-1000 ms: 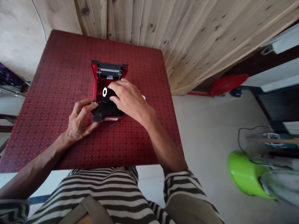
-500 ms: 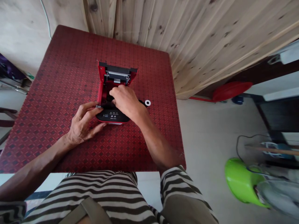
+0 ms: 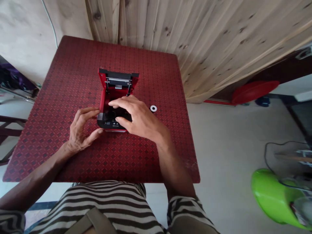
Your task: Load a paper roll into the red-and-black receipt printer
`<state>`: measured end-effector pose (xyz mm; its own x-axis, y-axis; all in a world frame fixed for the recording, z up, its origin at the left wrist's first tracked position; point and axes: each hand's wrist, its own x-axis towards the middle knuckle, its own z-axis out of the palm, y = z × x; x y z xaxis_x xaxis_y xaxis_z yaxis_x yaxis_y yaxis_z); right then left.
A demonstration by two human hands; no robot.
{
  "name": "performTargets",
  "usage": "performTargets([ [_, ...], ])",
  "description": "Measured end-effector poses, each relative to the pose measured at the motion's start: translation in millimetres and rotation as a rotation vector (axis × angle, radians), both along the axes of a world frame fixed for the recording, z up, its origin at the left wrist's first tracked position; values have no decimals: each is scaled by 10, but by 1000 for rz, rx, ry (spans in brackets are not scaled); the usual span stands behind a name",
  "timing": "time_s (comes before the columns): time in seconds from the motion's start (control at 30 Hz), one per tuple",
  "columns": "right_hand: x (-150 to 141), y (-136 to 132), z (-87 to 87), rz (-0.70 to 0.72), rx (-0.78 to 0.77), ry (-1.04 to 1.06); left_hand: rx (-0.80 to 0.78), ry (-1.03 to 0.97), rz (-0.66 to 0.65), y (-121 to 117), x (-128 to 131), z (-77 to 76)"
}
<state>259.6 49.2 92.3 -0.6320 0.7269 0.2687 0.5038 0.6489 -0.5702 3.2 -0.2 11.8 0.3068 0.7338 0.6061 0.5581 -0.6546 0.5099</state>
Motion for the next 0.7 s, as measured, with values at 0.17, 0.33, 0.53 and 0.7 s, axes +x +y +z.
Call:
performTargets([
  [0.17, -47, -60, -138, -87, 124, 137, 25, 43, 71, 207, -46, 366],
  [0.33, -38, -107, -204, -93, 180, 163, 84, 68, 102, 720, 5, 681],
  [0.53, -86, -136, -243, -87, 236, 55, 25, 137, 3, 1256, 242, 771],
  [0.7, -79, -269, -254, -111, 328, 1, -85, 218, -99, 1094, 270, 806],
])
